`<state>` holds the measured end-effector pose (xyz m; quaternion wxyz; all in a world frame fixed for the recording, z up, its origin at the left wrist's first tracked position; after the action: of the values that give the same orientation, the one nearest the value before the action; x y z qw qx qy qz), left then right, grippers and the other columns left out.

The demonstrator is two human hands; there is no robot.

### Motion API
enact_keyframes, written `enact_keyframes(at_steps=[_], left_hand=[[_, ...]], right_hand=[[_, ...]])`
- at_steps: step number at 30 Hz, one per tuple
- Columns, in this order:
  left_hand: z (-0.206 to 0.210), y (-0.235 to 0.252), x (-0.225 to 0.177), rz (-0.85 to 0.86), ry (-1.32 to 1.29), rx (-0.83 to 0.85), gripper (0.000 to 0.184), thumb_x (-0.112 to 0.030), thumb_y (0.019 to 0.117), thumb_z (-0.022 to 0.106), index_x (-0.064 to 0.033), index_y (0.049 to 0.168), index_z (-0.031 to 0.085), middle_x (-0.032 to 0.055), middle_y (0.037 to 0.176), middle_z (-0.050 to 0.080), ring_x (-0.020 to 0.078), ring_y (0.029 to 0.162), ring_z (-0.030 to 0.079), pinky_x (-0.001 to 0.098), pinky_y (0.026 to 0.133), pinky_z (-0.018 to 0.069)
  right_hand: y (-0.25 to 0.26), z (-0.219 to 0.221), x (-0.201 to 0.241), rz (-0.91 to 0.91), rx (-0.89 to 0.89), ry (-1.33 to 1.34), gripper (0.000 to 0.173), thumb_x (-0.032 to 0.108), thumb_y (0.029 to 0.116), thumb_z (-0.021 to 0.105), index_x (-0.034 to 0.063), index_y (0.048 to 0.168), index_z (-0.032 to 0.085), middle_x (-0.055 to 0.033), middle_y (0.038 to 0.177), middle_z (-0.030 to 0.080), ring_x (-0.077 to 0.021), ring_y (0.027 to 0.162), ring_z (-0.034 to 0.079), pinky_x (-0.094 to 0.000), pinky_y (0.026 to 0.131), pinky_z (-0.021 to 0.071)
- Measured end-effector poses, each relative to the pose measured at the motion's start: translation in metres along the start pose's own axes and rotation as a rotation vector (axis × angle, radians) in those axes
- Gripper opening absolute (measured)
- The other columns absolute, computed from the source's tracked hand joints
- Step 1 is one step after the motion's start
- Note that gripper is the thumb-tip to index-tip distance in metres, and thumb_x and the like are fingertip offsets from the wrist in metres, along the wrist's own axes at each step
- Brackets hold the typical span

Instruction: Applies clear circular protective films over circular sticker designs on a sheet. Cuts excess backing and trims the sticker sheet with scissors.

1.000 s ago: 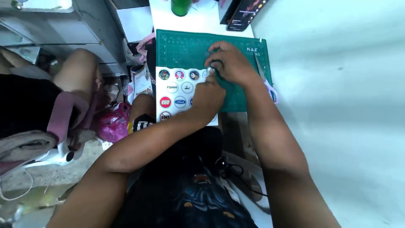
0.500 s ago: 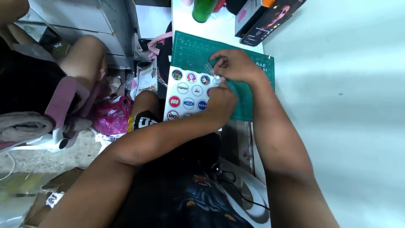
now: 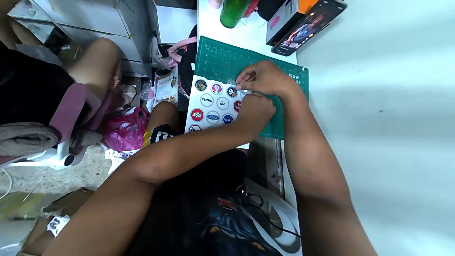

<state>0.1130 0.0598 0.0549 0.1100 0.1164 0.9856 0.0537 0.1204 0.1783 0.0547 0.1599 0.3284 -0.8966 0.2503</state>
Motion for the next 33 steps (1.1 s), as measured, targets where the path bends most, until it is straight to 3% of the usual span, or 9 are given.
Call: enact_keyframes(at_steps=[6, 11, 14, 16, 21, 25, 28, 30, 33], left_hand=[[-0.013, 0.009, 0.012, 0.057, -0.037, 0.063, 0.017, 0.004, 0.0959, 0.055, 0.0004, 0.092, 0.071, 0.0185, 0.087, 0.070, 0.0360, 0.083, 0.070, 0.0477, 0.062, 0.0536], [-0.025, 0.022, 0.023, 0.025, -0.046, 0.068, 0.015, 0.000, 0.0955, 0.058, -0.0043, 0.098, 0.072, 0.0172, 0.090, 0.071, 0.0377, 0.083, 0.070, 0.0514, 0.064, 0.0534], [-0.030, 0.035, 0.032, -0.027, -0.035, 0.177, 0.017, -0.005, 0.0982, 0.057, -0.0100, 0.104, 0.073, 0.0166, 0.095, 0.071, 0.0385, 0.091, 0.070, 0.0540, 0.067, 0.0540], [-0.034, 0.042, 0.038, -0.042, -0.054, 0.230, 0.014, -0.007, 0.0976, 0.060, -0.0081, 0.104, 0.072, 0.0181, 0.101, 0.071, 0.0404, 0.097, 0.069, 0.0575, 0.071, 0.0542], [-0.039, 0.060, 0.051, -0.091, -0.069, 0.261, 0.018, -0.018, 0.0942, 0.069, -0.0040, 0.106, 0.070, 0.0220, 0.103, 0.070, 0.0448, 0.100, 0.068, 0.0633, 0.076, 0.0530], [-0.033, 0.070, 0.053, -0.046, -0.084, 0.335, 0.023, -0.023, 0.0882, 0.076, -0.0046, 0.100, 0.068, 0.0199, 0.100, 0.069, 0.0423, 0.098, 0.067, 0.0621, 0.073, 0.0533], [-0.020, 0.089, 0.059, 0.048, -0.091, 0.442, 0.032, -0.028, 0.0792, 0.086, -0.0037, 0.090, 0.069, 0.0192, 0.096, 0.068, 0.0405, 0.094, 0.067, 0.0637, 0.074, 0.0537], [-0.015, 0.102, 0.060, 0.122, -0.074, 0.537, 0.029, -0.029, 0.0797, 0.087, -0.0047, 0.087, 0.074, 0.0165, 0.092, 0.069, 0.0360, 0.091, 0.067, 0.0612, 0.078, 0.0537], [-0.014, 0.104, 0.056, 0.234, -0.003, 0.625, 0.025, -0.032, 0.0864, 0.083, -0.0090, 0.096, 0.078, 0.0149, 0.097, 0.071, 0.0350, 0.096, 0.067, 0.0609, 0.085, 0.0529]], right_hand=[[-0.021, -0.006, -0.025, -0.017, -0.128, 0.100, 0.020, 0.018, 0.1024, 0.062, 0.0097, 0.117, 0.074, -0.0087, 0.101, 0.075, -0.0200, 0.085, 0.072, -0.0452, 0.083, 0.0601], [-0.053, 0.014, -0.048, -0.087, -0.332, 0.126, 0.013, 0.006, 0.0876, 0.071, 0.0068, 0.098, 0.078, -0.0106, 0.091, 0.075, -0.0249, 0.086, 0.071, -0.0557, 0.081, 0.0571], [-0.060, 0.022, -0.052, -0.080, -0.422, 0.113, 0.006, 0.010, 0.0874, 0.070, 0.0046, 0.089, 0.073, -0.0098, 0.084, 0.070, -0.0235, 0.079, 0.068, -0.0517, 0.074, 0.0548], [-0.060, 0.021, -0.049, -0.044, -0.409, 0.106, 0.009, 0.012, 0.0908, 0.071, 0.0062, 0.093, 0.077, -0.0088, 0.086, 0.072, -0.0218, 0.077, 0.067, -0.0497, 0.075, 0.0554], [-0.049, 0.017, -0.051, 0.075, -0.303, 0.095, 0.013, 0.018, 0.0931, 0.072, 0.0081, 0.099, 0.077, -0.0130, 0.095, 0.073, -0.0295, 0.091, 0.069, -0.0586, 0.084, 0.0539], [-0.045, 0.018, -0.059, 0.145, -0.289, 0.171, 0.022, 0.018, 0.0865, 0.079, 0.0066, 0.103, 0.072, -0.0095, 0.084, 0.065, -0.0269, 0.079, 0.063, -0.0563, 0.074, 0.0522], [-0.041, 0.018, -0.062, 0.217, -0.234, 0.173, 0.028, 0.019, 0.0849, 0.082, 0.0049, 0.103, 0.066, -0.0112, 0.086, 0.064, -0.0288, 0.082, 0.063, -0.0565, 0.077, 0.0525], [-0.039, 0.016, -0.064, 0.264, -0.197, 0.148, 0.028, 0.022, 0.0859, 0.083, 0.0045, 0.103, 0.070, -0.0139, 0.090, 0.068, -0.0319, 0.087, 0.066, -0.0592, 0.080, 0.0532], [-0.037, 0.014, -0.067, 0.317, -0.174, 0.138, 0.030, 0.022, 0.0842, 0.084, 0.0045, 0.104, 0.071, -0.0162, 0.096, 0.070, -0.0348, 0.093, 0.068, -0.0626, 0.085, 0.0531]])
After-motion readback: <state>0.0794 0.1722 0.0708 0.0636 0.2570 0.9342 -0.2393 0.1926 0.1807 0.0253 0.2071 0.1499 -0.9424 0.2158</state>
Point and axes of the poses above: each hand's wrist, its own y-axis towards the middle knuckle, its own z-axis out of the palm, x = y × z, the point moved 5 cm from there along y, towards the middle knuckle
